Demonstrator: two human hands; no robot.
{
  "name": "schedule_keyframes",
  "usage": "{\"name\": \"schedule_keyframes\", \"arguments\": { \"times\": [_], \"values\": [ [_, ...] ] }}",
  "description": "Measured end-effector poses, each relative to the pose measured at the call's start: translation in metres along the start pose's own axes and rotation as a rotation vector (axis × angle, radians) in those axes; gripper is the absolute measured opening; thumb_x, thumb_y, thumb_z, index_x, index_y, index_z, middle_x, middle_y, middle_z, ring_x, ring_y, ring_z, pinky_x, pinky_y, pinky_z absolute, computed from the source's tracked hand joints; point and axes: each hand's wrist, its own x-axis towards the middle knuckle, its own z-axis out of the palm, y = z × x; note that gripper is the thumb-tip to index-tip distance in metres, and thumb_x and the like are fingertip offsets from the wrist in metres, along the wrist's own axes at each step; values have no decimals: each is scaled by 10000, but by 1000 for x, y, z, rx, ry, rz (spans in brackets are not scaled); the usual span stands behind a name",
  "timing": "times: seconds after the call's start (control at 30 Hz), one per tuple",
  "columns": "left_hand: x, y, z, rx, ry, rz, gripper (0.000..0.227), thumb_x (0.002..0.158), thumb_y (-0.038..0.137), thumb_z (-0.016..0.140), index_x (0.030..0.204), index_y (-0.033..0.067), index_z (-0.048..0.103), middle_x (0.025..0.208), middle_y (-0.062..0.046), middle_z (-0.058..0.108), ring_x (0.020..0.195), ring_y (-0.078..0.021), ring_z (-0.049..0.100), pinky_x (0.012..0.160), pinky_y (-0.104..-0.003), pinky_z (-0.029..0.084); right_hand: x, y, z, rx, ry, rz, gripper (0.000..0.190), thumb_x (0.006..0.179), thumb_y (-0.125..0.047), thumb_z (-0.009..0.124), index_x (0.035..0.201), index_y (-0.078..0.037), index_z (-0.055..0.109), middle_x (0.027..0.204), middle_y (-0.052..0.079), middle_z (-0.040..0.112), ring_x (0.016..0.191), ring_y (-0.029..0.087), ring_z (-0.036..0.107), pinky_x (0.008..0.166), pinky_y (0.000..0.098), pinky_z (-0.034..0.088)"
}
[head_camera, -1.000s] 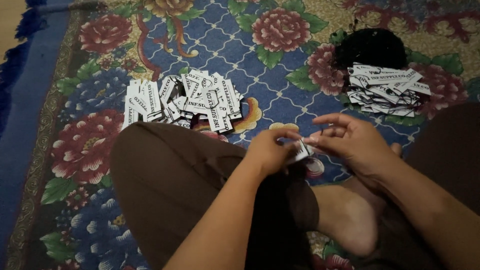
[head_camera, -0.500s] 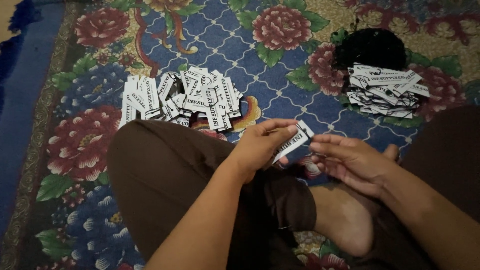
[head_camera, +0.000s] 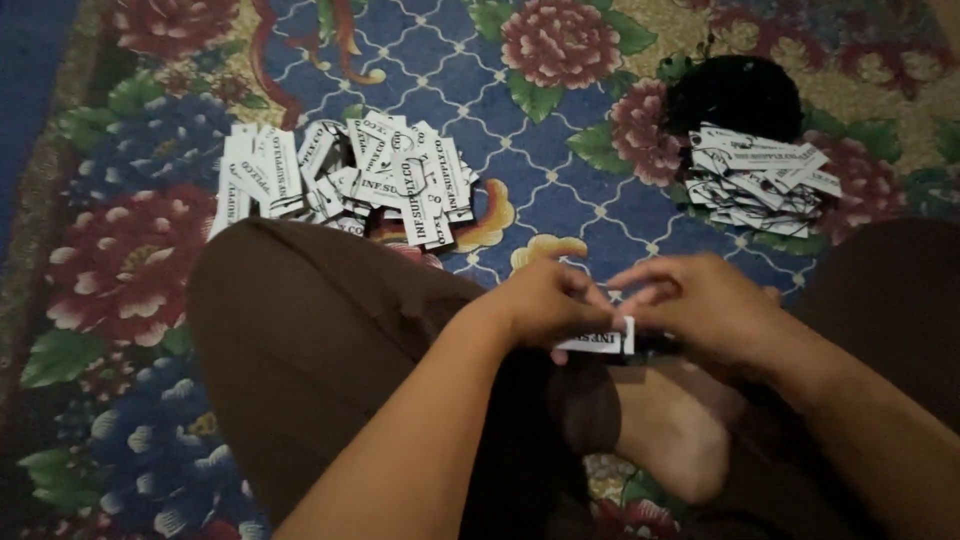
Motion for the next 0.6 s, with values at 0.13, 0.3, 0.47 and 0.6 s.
{"name": "schedule_keyframes", "arguments": {
  "times": [0.13, 0.3, 0.47, 0.6],
  "values": [
    [11, -7, -7, -127, 4, -35, 278, 773, 249, 854, 833, 25, 701, 681, -55, 625, 547, -145, 547, 509, -329, 591, 11, -4, -3, -231, 85, -185, 540, 768, -43, 817, 1279, -208, 766, 871, 46, 858, 719, 144, 764, 665, 260, 566],
    [-3, -2, -12, -270, -12, 98, 222, 810, 185, 818, 872, 1, 712, 798, -75, 708, 600, -129, 589, 483, -270, 533, 26, 5, -16, 307, -103, -120, 631, 829, 100, 659, 1443, -44, 648, 1038, 224, 780, 853, 275, 702, 728, 322, 523],
    [-6, 2, -14, -240, -64, 88, 221, 829, 230, 800, 908, 26, 763, 813, -74, 735, 616, -111, 604, 480, -243, 511, -3, -35, -26, 250, -20, 21, 675, 820, 107, 658, 1471, -64, 612, 1157, 260, 755, 959, 327, 710, 855, 373, 557],
    [10, -12, -15, -216, -176, 27, 205, 858, 267, 788, 951, 85, 774, 906, -4, 753, 720, -84, 597, 528, -277, 514, 16, -25, -28, -143, -57, -206, 642, 719, 23, 835, 1337, -129, 760, 872, 118, 835, 726, 185, 713, 676, 275, 496]
  ]
}}
